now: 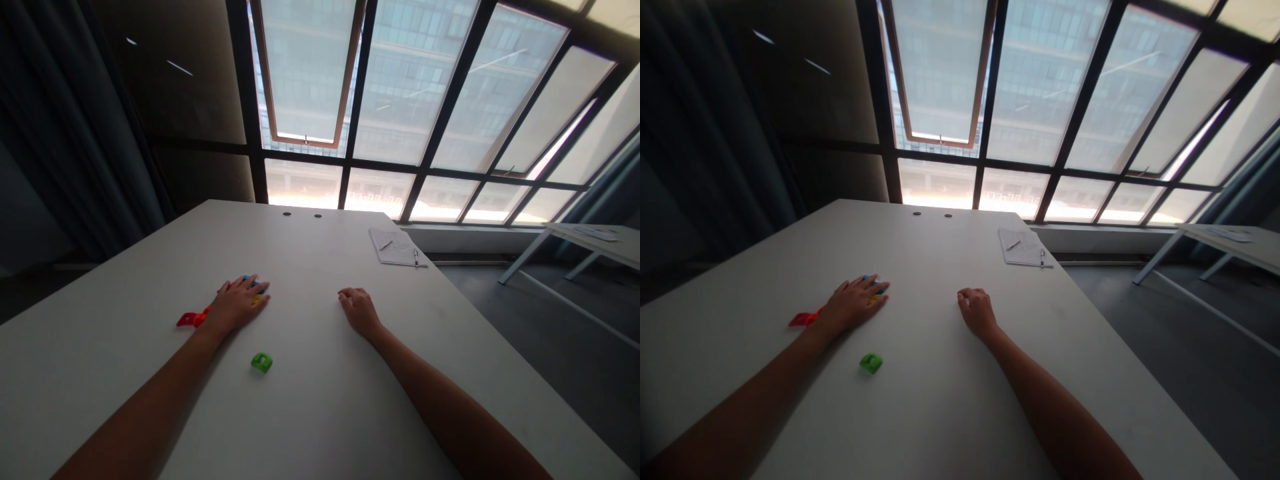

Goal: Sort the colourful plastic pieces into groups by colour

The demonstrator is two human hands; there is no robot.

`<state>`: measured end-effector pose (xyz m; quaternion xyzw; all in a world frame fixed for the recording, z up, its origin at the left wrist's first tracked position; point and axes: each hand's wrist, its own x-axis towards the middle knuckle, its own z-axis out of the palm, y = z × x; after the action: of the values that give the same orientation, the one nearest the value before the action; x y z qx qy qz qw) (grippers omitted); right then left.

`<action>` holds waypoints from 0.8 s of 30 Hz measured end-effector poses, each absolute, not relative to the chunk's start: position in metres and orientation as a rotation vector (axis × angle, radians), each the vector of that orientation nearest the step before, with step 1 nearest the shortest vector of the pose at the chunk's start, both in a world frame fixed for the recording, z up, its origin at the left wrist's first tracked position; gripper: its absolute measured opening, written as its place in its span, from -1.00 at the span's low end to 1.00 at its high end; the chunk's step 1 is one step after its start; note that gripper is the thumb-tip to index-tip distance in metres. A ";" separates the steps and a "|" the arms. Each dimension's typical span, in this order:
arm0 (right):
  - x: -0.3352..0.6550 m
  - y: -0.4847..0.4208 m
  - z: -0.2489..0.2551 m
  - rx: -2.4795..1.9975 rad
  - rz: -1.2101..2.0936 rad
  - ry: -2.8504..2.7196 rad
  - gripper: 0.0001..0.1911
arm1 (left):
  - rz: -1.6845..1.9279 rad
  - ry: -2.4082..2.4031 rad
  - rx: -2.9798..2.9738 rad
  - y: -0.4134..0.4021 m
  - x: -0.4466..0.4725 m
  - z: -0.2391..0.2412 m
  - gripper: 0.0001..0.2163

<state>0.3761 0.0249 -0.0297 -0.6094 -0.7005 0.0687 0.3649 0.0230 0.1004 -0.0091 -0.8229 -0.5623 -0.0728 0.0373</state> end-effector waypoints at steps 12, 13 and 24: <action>0.376 0.024 -0.029 -1.555 0.183 -1.832 -0.75 | -0.742 -1.336 -2.501 0.070 0.049 0.037 -0.61; 0.376 0.024 -0.029 -1.558 0.182 -1.830 -0.76 | -0.736 -1.288 -2.578 0.057 0.056 0.038 -0.60; 0.376 0.025 -0.032 -1.567 0.177 -1.826 -0.76 | -0.359 -1.125 -2.800 0.013 0.037 -0.010 -0.55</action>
<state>0.3765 0.0252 -0.0322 -0.6068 -0.7072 0.0685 0.3562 0.0375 0.0131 -0.0100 -0.9202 -0.3698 -0.1181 0.0512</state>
